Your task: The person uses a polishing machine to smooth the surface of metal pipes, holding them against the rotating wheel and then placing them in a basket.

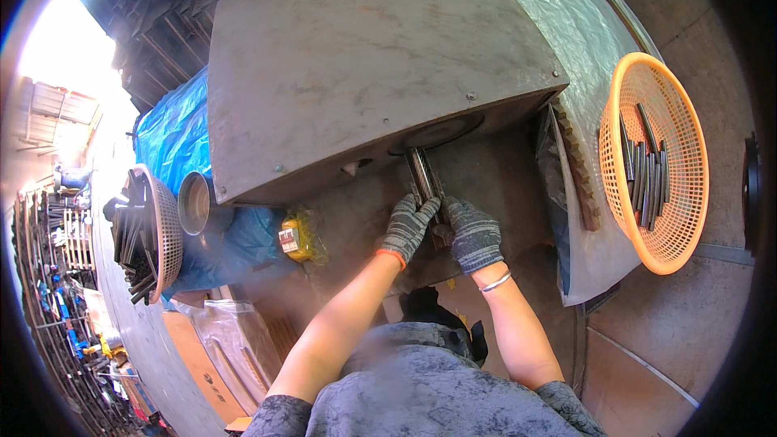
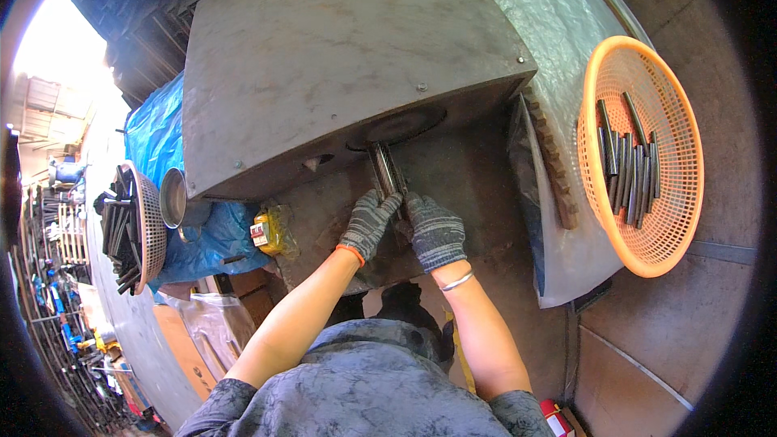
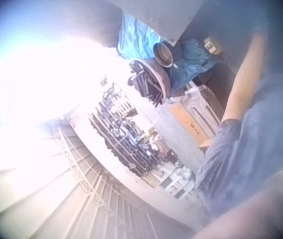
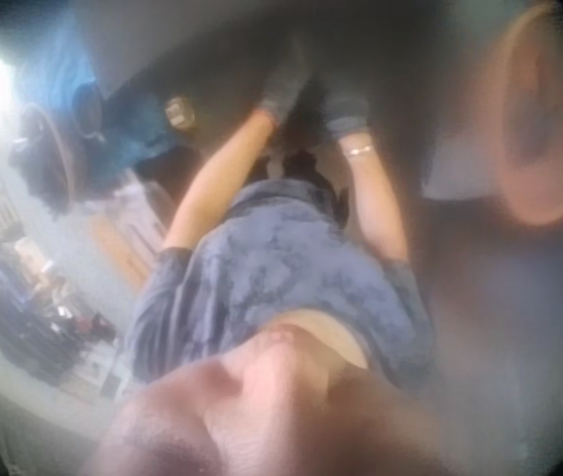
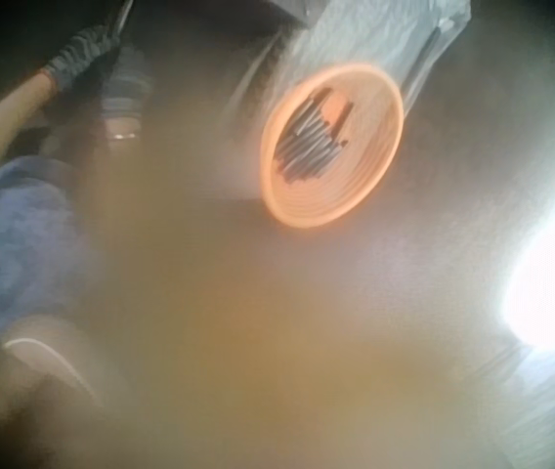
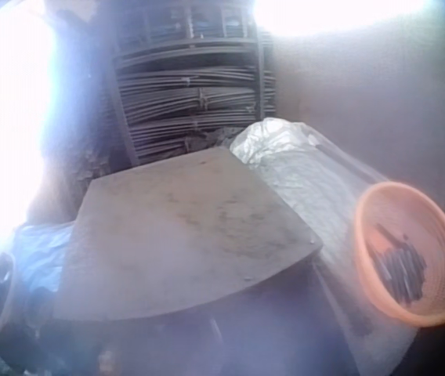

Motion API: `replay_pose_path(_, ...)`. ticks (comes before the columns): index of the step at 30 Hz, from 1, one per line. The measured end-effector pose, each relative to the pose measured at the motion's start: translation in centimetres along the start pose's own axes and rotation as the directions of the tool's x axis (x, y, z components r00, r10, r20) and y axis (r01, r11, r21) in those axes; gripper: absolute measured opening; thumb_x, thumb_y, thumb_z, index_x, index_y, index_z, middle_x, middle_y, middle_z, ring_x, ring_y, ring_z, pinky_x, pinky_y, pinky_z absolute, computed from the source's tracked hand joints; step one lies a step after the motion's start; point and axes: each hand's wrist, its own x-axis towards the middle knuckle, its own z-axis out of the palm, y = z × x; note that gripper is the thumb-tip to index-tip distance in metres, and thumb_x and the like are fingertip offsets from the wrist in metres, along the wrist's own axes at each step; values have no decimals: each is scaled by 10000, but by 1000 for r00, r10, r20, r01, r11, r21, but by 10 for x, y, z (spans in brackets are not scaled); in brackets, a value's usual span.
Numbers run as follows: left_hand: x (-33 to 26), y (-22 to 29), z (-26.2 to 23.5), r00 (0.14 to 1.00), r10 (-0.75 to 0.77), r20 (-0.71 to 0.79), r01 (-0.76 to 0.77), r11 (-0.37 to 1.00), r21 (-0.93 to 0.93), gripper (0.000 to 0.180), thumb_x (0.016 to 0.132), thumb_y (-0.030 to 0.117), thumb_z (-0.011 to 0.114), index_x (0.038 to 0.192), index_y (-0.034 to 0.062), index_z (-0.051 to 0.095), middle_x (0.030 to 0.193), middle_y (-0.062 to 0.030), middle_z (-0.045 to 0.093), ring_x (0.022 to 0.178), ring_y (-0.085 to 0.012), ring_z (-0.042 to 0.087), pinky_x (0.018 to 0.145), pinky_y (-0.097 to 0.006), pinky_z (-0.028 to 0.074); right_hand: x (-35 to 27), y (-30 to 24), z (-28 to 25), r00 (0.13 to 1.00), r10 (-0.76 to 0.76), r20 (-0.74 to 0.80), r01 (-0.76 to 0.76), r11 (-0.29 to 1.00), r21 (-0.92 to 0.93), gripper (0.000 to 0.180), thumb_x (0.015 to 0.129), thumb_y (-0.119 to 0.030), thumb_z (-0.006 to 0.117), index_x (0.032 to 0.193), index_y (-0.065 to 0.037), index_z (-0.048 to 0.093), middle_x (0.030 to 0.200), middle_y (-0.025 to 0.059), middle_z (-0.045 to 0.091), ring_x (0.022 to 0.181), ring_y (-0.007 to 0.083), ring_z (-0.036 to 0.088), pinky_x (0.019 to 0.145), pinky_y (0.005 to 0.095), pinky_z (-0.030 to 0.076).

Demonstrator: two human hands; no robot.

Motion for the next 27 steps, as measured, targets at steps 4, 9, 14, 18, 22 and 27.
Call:
replay_pose_path(4, -1, 5, -3, 999, -33, 21, 33, 999, 38, 592, 871, 386, 632, 1183, -106, 528, 1195, -281, 564, 1130, -360, 536, 957, -363, 415, 1, 2, 2, 999, -41, -17, 40, 999, -24, 338, 809, -304, 638, 1054, -76, 593, 958, 154, 631, 863, 335, 627, 701, 425, 510)
replay_pose_path(9, -6, 15, -6, 992, -111, 53, 112, 994, -14, 693, 865, 405, 636, 1278, -121, 453, 1309, -275, 496, 1247, -343, 461, 1040, -342, 351, 4, 0, -2, 998, 17, 64, -17, 1000, -6, 317, 810, -298, 638, 1019, -64, 598, 964, 163, 635, 855, 336, 633, 700, 424, 513)
replay_pose_path(14, -7, 13, -4, 994, -99, 43, 102, 991, -87, 694, 867, 406, 635, 1276, -123, 452, 1296, -272, 509, 1229, -335, 478, 1022, -342, 369, 7, -2, -3, 998, -3, 70, 4, 1000, -17, 300, 809, -285, 637, 1014, -68, 603, 965, 162, 640, 859, 342, 633, 702, 424, 515)
replay_pose_path(18, -6, 11, -7, 995, -78, 69, 80, 996, -34, 674, 873, 402, 629, 1264, -121, 463, 1279, -274, 519, 1195, -342, 497, 999, -346, 385, 5, 0, 2, 999, -37, 29, 38, 999, -29, 290, 813, -268, 628, 1027, -75, 604, 965, 160, 641, 868, 343, 632, 708, 422, 517)
replay_pose_path(22, -5, 11, -7, 995, -76, 63, 77, 997, -12, 675, 873, 405, 627, 1262, -121, 465, 1270, -273, 525, 1189, -343, 499, 995, -346, 387, 4, 5, -3, 997, -70, 27, 71, 997, -24, 283, 822, -241, 614, 1053, -78, 602, 979, 158, 643, 876, 338, 635, 724, 421, 518)
replay_pose_path(27, -4, 7, -5, 996, -81, 41, 83, 995, -57, 678, 872, 401, 630, 1274, -118, 458, 1273, -261, 531, 1200, -329, 494, 1008, -343, 378, 6, 2, -8, 996, -54, 75, 57, 998, -35, 299, 831, -226, 604, 1093, -83, 595, 1013, 155, 642, 887, 334, 634, 739, 425, 516)
